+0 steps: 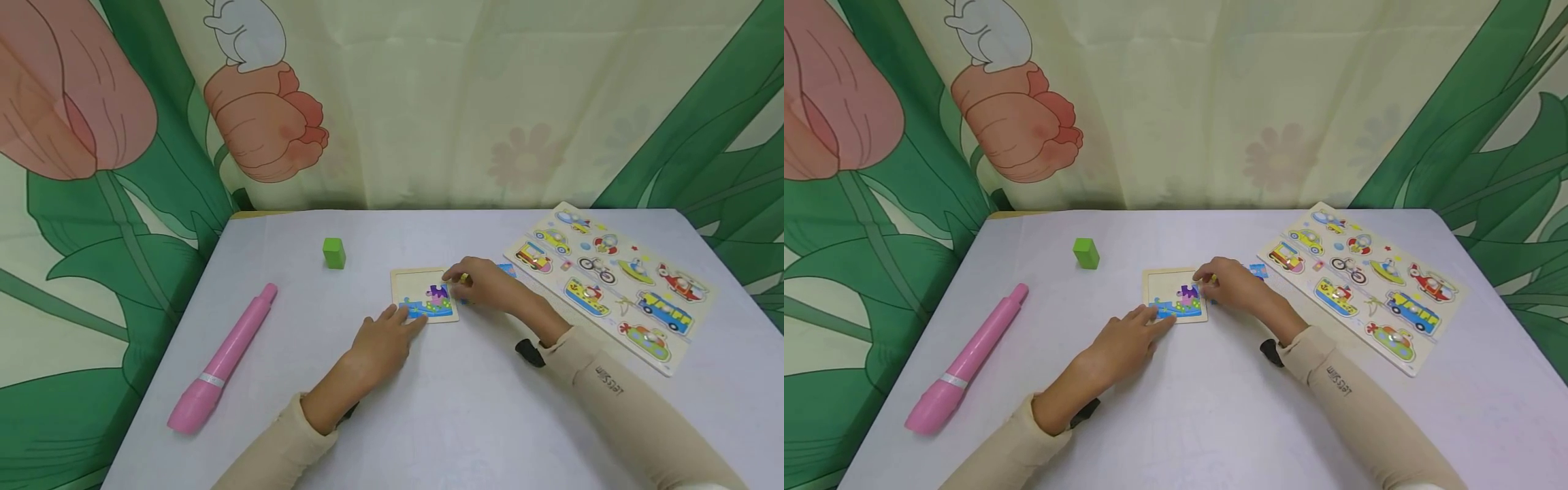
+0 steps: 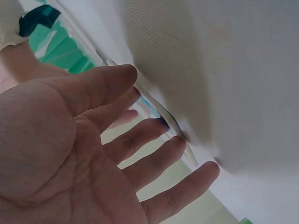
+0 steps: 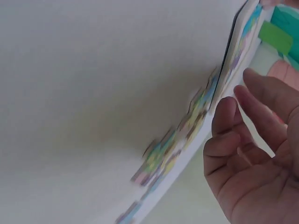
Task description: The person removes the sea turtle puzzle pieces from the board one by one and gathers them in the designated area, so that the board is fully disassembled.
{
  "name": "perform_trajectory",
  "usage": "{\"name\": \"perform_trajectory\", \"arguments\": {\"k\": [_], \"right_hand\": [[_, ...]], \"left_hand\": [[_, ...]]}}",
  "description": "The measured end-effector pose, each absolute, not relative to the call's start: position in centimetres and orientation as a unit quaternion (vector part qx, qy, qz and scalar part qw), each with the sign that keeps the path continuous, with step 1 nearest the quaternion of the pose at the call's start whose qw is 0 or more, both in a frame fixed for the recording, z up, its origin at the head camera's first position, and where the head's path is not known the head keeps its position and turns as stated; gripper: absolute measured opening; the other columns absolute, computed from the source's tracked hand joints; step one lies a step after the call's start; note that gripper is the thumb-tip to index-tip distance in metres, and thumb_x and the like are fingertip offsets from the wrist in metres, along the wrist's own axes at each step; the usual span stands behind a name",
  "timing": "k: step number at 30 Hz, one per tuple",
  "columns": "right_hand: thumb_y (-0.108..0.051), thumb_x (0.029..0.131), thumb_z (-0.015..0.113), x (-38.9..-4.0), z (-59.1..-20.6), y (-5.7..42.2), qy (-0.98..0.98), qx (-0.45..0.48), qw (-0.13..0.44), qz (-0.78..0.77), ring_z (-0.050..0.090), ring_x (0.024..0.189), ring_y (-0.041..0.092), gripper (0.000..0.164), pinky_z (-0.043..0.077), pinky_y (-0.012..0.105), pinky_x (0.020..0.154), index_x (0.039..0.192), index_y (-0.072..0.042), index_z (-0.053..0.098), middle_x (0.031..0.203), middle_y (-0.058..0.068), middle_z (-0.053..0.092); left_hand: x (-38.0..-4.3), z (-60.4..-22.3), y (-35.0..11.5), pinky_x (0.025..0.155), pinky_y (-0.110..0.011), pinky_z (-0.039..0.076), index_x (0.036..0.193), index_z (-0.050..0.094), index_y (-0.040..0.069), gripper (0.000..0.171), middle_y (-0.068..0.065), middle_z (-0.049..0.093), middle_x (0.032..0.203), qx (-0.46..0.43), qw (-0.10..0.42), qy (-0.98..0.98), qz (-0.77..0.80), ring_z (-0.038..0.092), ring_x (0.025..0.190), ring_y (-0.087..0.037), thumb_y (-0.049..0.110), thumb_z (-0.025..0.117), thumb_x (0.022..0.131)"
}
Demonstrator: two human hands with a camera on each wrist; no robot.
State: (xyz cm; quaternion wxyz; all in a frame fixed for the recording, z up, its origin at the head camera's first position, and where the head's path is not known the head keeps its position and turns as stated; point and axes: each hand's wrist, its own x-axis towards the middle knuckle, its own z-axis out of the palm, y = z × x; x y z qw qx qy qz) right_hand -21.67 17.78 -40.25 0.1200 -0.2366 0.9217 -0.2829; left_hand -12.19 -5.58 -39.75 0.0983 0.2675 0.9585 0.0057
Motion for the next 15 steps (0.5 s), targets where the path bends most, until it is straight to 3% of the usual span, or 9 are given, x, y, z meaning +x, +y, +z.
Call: {"name": "perform_trajectory", "arguments": {"k": [8,15], "right_hand": [[-0.008,0.092,0.076,-21.4,-40.4,15.9,0.921,-0.257,0.129,-0.263,0.059,0.097,0.024,0.03,0.049,0.042,0.089,0.121,0.0,0.073,0.113,0.011,0.066],[-0.007,0.093,0.077,-21.4,-40.4,15.7,0.919,-0.254,0.13,-0.274,0.052,0.083,0.021,0.025,0.045,0.035,0.075,0.116,-0.002,0.07,0.108,0.012,0.063]], "left_hand": [[-12.3,-39.8,-5.6,0.097,-0.054,0.052,0.15,0.056,0.025,0.046,-0.008,0.052,0.152,0.267,0.102,0.958,0.002,0.048,0.14,-0.028,0.019,0.061,0.104],[-12.4,-39.7,-5.6,0.096,-0.052,0.052,0.15,0.056,0.025,0.047,-0.008,0.053,0.151,0.269,0.102,0.958,-0.007,0.049,0.14,-0.027,0.019,0.061,0.104]]}}
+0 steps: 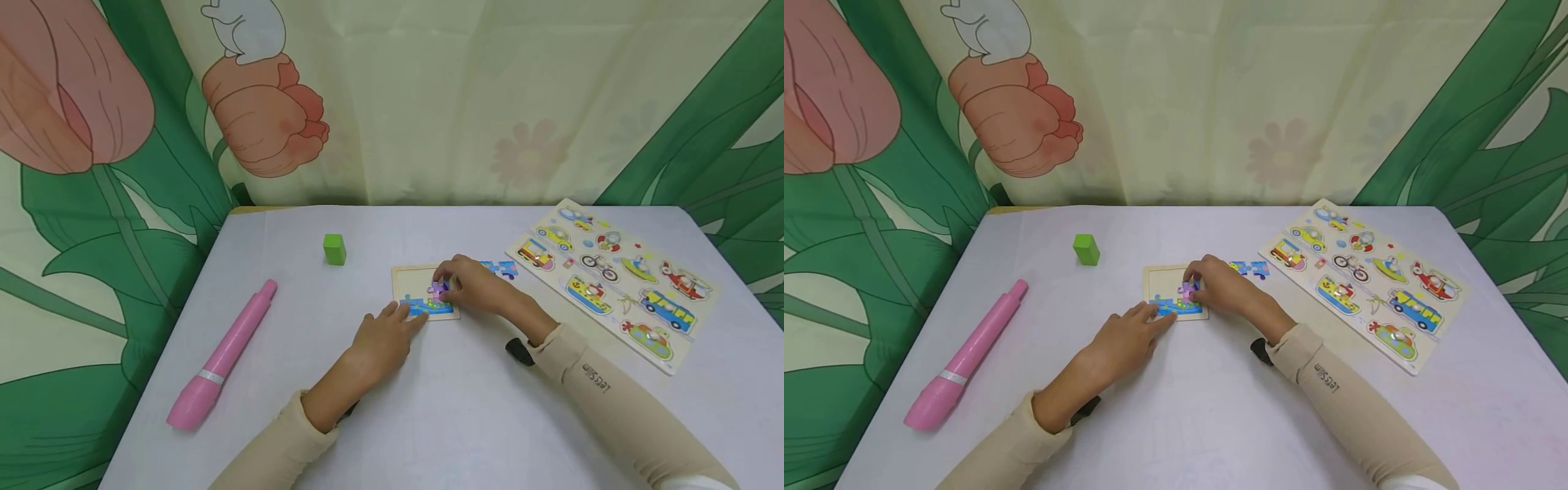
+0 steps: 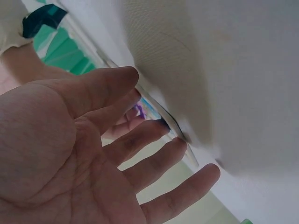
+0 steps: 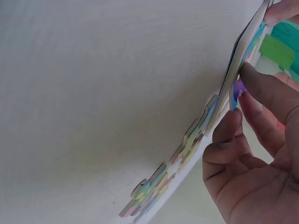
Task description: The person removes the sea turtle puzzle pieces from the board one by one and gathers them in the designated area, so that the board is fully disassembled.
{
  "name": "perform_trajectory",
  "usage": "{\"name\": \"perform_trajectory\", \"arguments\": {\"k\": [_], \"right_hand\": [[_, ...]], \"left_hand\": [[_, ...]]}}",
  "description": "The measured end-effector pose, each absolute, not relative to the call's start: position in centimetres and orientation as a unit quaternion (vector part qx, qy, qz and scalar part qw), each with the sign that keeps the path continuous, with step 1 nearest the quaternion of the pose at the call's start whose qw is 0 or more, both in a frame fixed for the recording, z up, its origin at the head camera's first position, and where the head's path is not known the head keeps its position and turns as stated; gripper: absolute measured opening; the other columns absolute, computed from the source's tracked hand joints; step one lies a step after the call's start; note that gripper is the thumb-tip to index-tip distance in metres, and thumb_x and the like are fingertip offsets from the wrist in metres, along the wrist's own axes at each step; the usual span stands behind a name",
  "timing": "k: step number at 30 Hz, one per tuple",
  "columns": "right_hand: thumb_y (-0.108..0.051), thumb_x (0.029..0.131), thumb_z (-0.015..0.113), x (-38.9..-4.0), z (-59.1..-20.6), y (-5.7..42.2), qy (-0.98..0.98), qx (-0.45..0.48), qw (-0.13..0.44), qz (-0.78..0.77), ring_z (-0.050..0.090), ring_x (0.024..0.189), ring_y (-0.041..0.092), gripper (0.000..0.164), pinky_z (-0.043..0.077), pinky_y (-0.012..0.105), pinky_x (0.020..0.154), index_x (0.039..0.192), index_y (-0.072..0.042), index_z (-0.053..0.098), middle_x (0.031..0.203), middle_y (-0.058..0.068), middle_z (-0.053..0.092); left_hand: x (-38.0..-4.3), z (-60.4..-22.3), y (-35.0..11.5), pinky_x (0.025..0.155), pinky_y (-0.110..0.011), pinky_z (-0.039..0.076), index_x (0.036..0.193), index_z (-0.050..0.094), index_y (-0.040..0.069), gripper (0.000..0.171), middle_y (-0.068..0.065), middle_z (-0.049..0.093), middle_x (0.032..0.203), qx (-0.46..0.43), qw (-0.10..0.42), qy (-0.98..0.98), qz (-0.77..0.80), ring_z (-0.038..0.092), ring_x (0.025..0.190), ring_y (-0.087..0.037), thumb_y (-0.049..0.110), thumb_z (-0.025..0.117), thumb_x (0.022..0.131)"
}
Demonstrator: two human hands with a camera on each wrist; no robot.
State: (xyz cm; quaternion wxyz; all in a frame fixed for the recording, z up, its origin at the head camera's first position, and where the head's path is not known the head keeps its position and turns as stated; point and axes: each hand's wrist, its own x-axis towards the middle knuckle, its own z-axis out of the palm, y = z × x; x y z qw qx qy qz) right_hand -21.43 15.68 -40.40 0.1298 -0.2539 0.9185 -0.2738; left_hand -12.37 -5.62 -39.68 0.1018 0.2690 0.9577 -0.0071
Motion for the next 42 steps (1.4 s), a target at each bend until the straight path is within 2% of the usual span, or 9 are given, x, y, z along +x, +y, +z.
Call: {"name": "perform_trajectory", "arguments": {"k": [5,13,19,27,31,36,42], "right_hand": [[-0.008,0.092,0.077,-21.3,-40.3,15.8,0.923,-0.237,0.122,-0.276,0.054,0.081,0.021,0.025,0.047,0.035,0.073,0.116,-0.009,0.07,0.108,0.012,0.062],[0.007,0.093,0.064,-21.3,-40.2,16.5,0.911,-0.234,0.104,-0.323,0.06,0.089,0.025,0.027,0.05,0.041,0.082,0.109,-0.012,0.076,0.098,0.006,0.068],[0.0,0.1,0.063,-21.6,-39.6,18.0,0.895,-0.223,0.107,-0.37,0.064,0.095,0.025,0.022,0.052,0.041,0.086,0.112,-0.013,0.076,0.1,0.005,0.068],[-0.007,0.103,0.062,-21.2,-37.1,24.1,0.91,-0.121,0.14,-0.37,0.067,0.099,0.029,0.021,0.054,0.036,0.075,0.12,-0.009,0.073,0.112,0.013,0.07],[-0.006,0.102,0.062,-21.2,-36.7,26.9,0.914,-0.078,0.181,-0.355,0.067,0.088,0.028,0.023,0.054,0.037,0.07,0.122,-0.004,0.072,0.106,0.013,0.072],[-0.005,0.101,0.06,-21.2,-37.3,28.0,0.918,-0.07,0.223,-0.322,0.059,0.079,0.024,0.023,0.05,0.035,0.065,0.119,-0.004,0.074,0.093,0.007,0.069],[-0.002,0.098,0.06,-21.2,-38.4,27.3,0.934,-0.079,0.204,-0.283,0.054,0.077,0.023,0.021,0.043,0.034,0.064,0.111,-0.004,0.077,0.088,0.007,0.066]], "left_hand": [[-12.4,-39.6,-5.5,0.096,-0.052,0.052,0.15,0.056,0.025,0.047,-0.008,0.053,0.151,0.267,0.102,0.958,-0.009,0.049,0.14,-0.027,0.019,0.061,0.104],[-12.3,-39.5,-5.5,0.097,-0.052,0.052,0.15,0.055,0.025,0.047,-0.008,0.052,0.152,0.264,0.11,0.958,-0.01,0.048,0.14,-0.027,0.018,0.061,0.104],[-12.3,-39.3,-5.4,0.098,-0.053,0.051,0.15,0.055,0.025,0.048,-0.008,0.051,0.152,0.26,0.12,0.958,-0.004,0.047,0.141,-0.028,0.016,0.061,0.104],[-12.1,-39.3,-5.4,0.096,-0.052,0.052,0.15,0.056,0.025,0.049,-0.007,0.052,0.151,0.262,0.113,0.959,-0.003,0.048,0.14,-0.027,0.016,0.063,0.102],[-12.1,-39.3,-5.5,0.095,-0.051,0.052,0.151,0.055,0.026,0.05,-0.006,0.051,0.151,0.264,0.114,0.958,-0.01,0.047,0.14,-0.026,0.016,0.063,0.102],[-12.1,-39.4,-5.6,0.096,-0.052,0.052,0.15,0.055,0.025,0.05,-0.007,0.051,0.151,0.262,0.114,0.958,-0.003,0.047,0.14,-0.027,0.015,0.062,0.102],[-12.0,-39.9,-5.8,0.097,-0.052,0.051,0.153,0.051,0.026,0.051,-0.006,0.049,0.154,0.264,0.115,0.958,-0.001,0.044,0.143,-0.026,0.017,0.061,0.103]]}}
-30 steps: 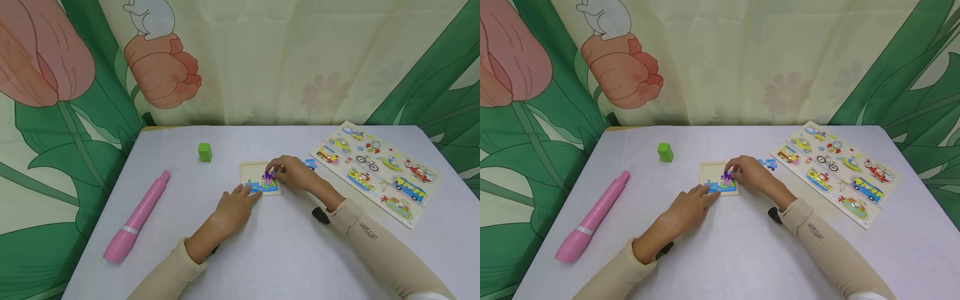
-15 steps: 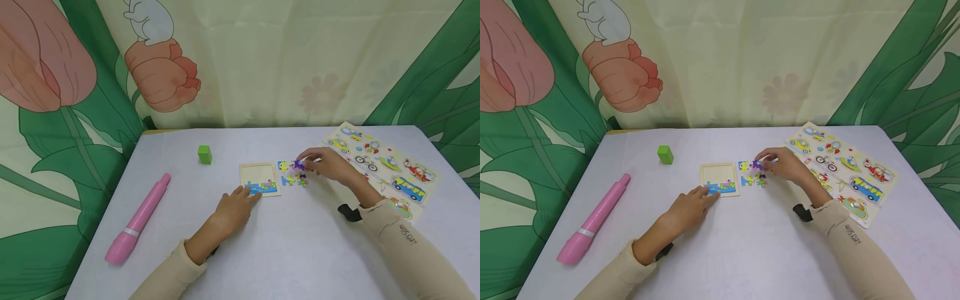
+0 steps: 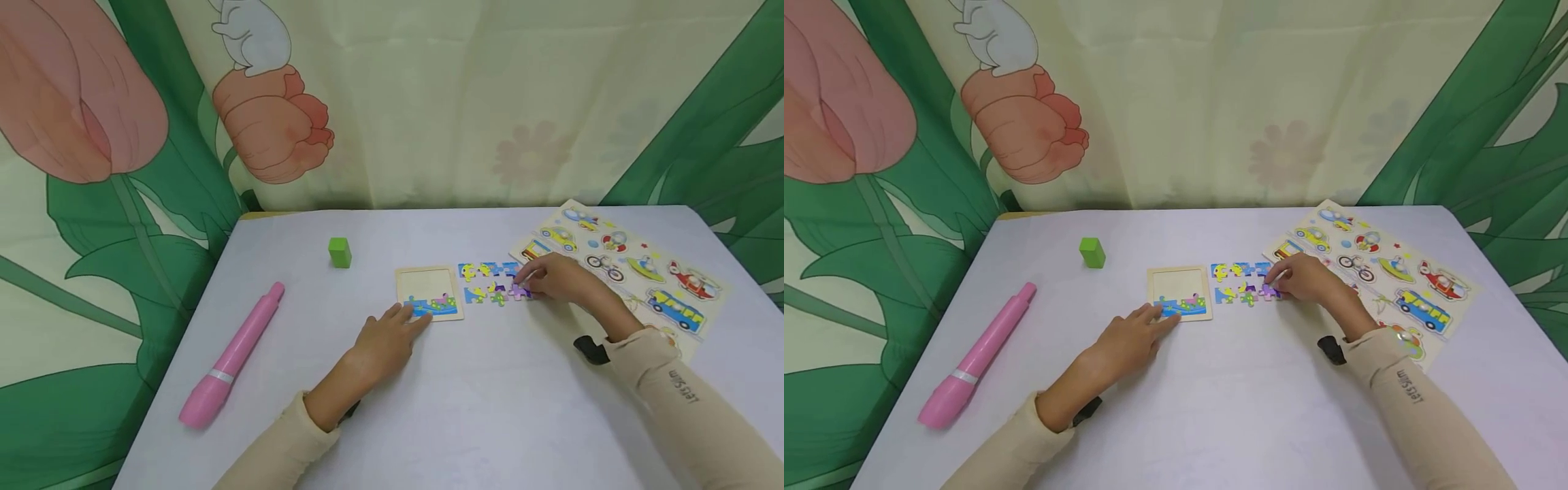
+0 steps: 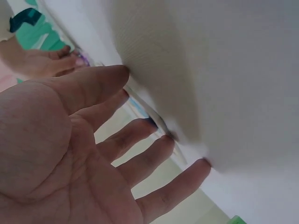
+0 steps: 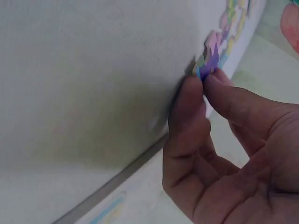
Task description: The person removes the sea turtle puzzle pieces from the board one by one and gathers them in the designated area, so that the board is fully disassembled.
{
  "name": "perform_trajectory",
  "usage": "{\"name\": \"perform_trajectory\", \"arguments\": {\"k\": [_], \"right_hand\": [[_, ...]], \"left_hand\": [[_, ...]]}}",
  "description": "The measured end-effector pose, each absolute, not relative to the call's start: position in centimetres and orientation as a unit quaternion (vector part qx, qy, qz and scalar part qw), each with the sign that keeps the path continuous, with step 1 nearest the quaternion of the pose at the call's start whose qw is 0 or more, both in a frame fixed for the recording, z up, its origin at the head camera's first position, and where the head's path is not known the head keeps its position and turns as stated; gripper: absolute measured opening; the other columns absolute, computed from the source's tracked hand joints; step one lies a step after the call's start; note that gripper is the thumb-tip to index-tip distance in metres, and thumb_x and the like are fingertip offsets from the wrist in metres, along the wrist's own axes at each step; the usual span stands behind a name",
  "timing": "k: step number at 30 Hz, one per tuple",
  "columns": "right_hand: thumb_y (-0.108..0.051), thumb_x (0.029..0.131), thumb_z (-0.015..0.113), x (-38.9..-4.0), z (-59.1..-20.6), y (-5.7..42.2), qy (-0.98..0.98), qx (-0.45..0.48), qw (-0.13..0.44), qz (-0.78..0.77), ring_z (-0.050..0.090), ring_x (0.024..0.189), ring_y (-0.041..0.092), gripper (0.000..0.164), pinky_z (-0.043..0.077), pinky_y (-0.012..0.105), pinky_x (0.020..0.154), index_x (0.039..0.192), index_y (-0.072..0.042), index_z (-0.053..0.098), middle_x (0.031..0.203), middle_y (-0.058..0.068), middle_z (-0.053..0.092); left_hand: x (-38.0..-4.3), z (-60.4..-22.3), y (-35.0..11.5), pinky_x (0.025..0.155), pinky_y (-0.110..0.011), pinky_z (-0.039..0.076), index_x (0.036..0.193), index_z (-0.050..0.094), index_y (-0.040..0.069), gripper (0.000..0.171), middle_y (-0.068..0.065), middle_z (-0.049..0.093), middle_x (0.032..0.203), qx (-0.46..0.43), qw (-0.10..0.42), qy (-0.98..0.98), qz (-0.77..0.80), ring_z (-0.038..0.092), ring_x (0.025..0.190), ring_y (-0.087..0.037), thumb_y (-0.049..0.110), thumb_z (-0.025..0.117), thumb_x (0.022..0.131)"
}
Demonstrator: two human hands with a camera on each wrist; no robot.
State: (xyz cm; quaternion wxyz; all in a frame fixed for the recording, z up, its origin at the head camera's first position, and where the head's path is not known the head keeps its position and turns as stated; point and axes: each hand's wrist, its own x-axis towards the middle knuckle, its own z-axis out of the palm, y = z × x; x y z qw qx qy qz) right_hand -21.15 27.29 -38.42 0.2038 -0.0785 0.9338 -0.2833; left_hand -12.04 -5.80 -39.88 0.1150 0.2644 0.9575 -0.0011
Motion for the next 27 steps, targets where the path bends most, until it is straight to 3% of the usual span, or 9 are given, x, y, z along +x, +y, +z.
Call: {"name": "perform_trajectory", "arguments": {"k": [9,15,19,27], "right_hand": [[0.002,0.092,0.064,-20.7,-39.2,26.6,0.953,-0.092,0.129,-0.257,0.055,0.075,0.023,0.015,0.044,0.034,0.064,0.095,-0.002,0.078,0.081,0.007,0.066],[0.0,0.094,0.064,-20.7,-39.1,25.5,0.959,-0.098,0.117,-0.239,0.055,0.077,0.024,0.013,0.044,0.034,0.064,0.098,-0.001,0.076,0.084,0.01,0.065],[-0.001,0.095,0.065,-20.6,-38.7,22.9,0.956,-0.105,0.118,-0.246,0.056,0.077,0.023,0.011,0.045,0.033,0.064,0.102,-0.001,0.074,0.085,0.009,0.064],[0.003,0.093,0.067,-20.3,-39.2,15.3,0.929,-0.204,0.117,-0.284,0.06,0.08,0.021,0.013,0.049,0.035,0.072,0.102,-0.002,0.075,0.084,0.004,0.066]], "left_hand": [[-12.2,-40.5,-6.5,0.102,-0.054,0.046,0.156,0.047,0.026,0.052,-0.007,0.045,0.158,0.279,0.116,0.953,0.014,0.04,0.146,-0.026,0.023,0.059,0.106],[-12.2,-40.7,-7.4,0.103,-0.052,0.044,0.155,0.049,0.025,0.05,-0.008,0.043,0.159,0.291,0.116,0.949,0.041,0.038,0.147,-0.025,0.023,0.059,0.106],[-12.2,-40.7,-7.9,0.102,-0.05,0.045,0.153,0.051,0.023,0.049,-0.01,0.041,0.158,0.303,0.106,0.946,0.054,0.037,0.147,-0.023,0.023,0.06,0.105],[-12.2,-40.8,-8.4,0.1,-0.048,0.046,0.151,0.053,0.022,0.048,-0.012,0.042,0.157,0.315,0.082,0.944,0.058,0.038,0.145,-0.022,0.022,0.061,0.104]]}}
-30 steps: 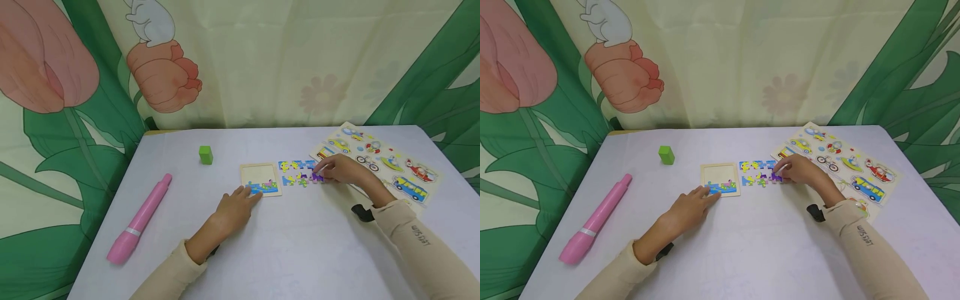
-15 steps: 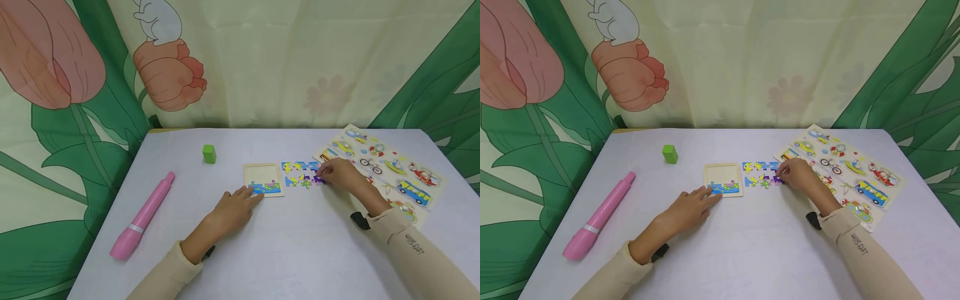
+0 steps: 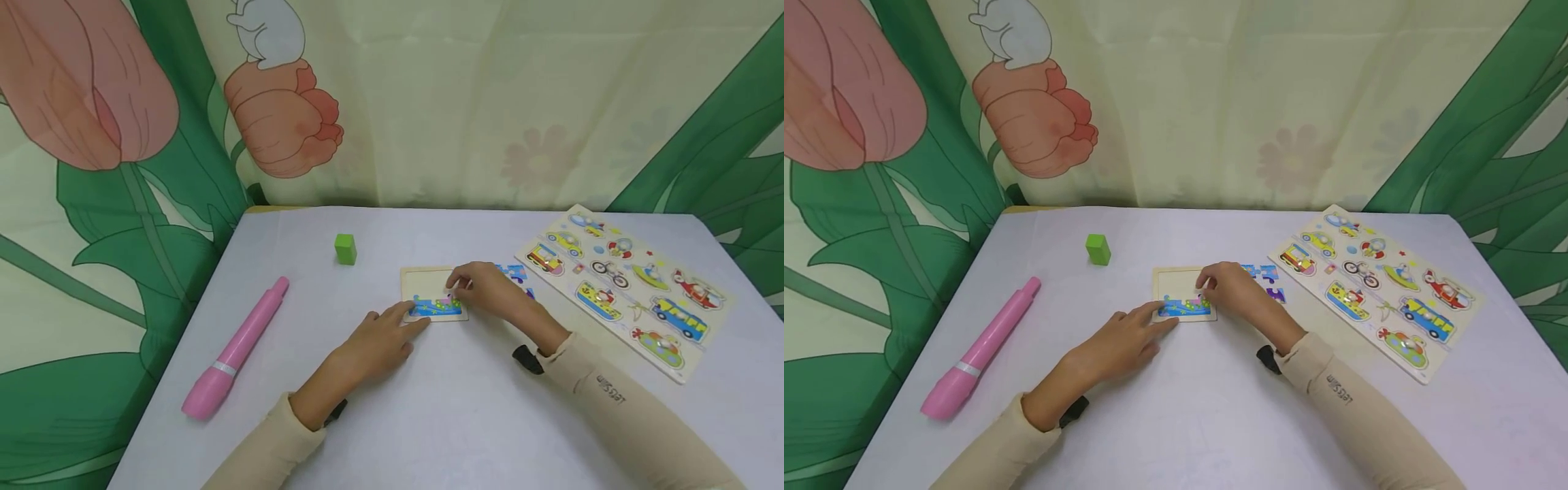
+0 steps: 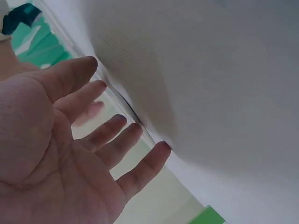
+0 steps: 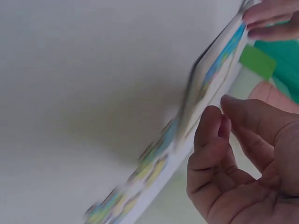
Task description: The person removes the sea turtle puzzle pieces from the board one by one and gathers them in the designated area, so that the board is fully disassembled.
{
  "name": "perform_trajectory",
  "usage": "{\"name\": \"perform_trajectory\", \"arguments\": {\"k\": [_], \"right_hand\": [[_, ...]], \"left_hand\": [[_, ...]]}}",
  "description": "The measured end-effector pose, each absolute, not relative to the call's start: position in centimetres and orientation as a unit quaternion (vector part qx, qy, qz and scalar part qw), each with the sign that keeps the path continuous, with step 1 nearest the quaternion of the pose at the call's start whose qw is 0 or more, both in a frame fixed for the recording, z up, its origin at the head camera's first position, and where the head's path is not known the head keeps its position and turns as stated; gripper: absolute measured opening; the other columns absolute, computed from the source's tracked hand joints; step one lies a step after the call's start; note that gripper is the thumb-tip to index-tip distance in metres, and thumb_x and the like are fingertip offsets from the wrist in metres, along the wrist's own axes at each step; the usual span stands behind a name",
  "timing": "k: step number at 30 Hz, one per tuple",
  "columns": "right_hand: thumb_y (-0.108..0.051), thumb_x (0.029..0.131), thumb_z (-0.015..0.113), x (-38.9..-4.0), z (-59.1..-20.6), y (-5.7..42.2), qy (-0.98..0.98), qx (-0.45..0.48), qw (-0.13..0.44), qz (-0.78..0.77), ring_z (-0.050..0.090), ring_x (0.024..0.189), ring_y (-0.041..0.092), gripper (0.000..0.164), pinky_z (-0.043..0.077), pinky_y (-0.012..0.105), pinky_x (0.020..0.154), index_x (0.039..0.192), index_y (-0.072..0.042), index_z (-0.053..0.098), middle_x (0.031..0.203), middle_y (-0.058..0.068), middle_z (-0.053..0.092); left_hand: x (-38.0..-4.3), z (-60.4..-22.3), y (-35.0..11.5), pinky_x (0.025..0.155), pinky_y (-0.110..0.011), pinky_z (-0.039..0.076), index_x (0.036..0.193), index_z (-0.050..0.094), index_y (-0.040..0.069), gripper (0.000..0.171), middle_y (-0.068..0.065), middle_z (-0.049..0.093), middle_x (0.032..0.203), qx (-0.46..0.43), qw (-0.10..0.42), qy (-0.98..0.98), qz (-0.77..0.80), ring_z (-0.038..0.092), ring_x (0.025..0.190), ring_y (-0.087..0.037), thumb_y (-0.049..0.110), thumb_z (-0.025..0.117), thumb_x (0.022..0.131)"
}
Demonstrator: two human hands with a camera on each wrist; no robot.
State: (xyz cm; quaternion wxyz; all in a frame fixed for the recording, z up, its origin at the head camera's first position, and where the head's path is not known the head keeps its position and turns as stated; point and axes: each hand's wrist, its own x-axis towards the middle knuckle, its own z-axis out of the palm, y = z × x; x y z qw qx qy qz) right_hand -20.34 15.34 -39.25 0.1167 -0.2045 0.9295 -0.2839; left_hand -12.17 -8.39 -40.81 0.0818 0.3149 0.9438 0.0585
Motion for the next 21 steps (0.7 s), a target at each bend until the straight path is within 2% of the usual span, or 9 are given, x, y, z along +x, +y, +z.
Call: {"name": "perform_trajectory", "arguments": {"k": [5,11,15,21], "right_hand": [[-0.003,0.096,0.07,-20.3,-39.3,11.9,0.919,-0.23,0.142,-0.288,0.062,0.083,0.021,0.016,0.052,0.035,0.075,0.111,-0.002,0.075,0.091,0.006,0.067],[-0.003,0.089,0.077,-19.9,-39.9,10.6,0.914,-0.26,0.144,-0.275,0.064,0.091,0.022,0.023,0.054,0.035,0.079,0.112,-0.001,0.076,0.097,0.007,0.069],[-0.003,0.089,0.079,-19.9,-40.0,10.4,0.914,-0.26,0.149,-0.273,0.064,0.094,0.023,0.025,0.054,0.036,0.082,0.113,-0.001,0.075,0.099,0.007,0.069],[-0.003,0.09,0.078,-20.2,-40.2,10.1,0.909,-0.264,0.164,-0.278,0.063,0.098,0.023,0.025,0.053,0.038,0.088,0.113,0.001,0.07,0.102,0.008,0.068]], "left_hand": [[-11.9,-40.8,-8.7,0.102,-0.047,0.045,0.151,0.054,0.02,0.047,-0.014,0.042,0.155,0.318,0.085,0.942,0.066,0.04,0.143,-0.024,0.021,0.061,0.104],[-11.5,-41.0,-9.1,0.1,-0.044,0.047,0.151,0.054,0.018,0.048,-0.014,0.045,0.15,0.339,0.062,0.937,0.051,0.044,0.138,-0.024,0.021,0.063,0.103],[-11.4,-40.9,-9.3,0.099,-0.044,0.048,0.15,0.054,0.018,0.049,-0.013,0.047,0.148,0.34,0.053,0.938,0.04,0.043,0.139,-0.023,0.022,0.065,0.103],[-11.5,-40.7,-9.3,0.1,-0.046,0.048,0.152,0.053,0.019,0.05,-0.012,0.047,0.149,0.324,0.079,0.941,0.05,0.044,0.138,-0.023,0.021,0.064,0.103]]}}
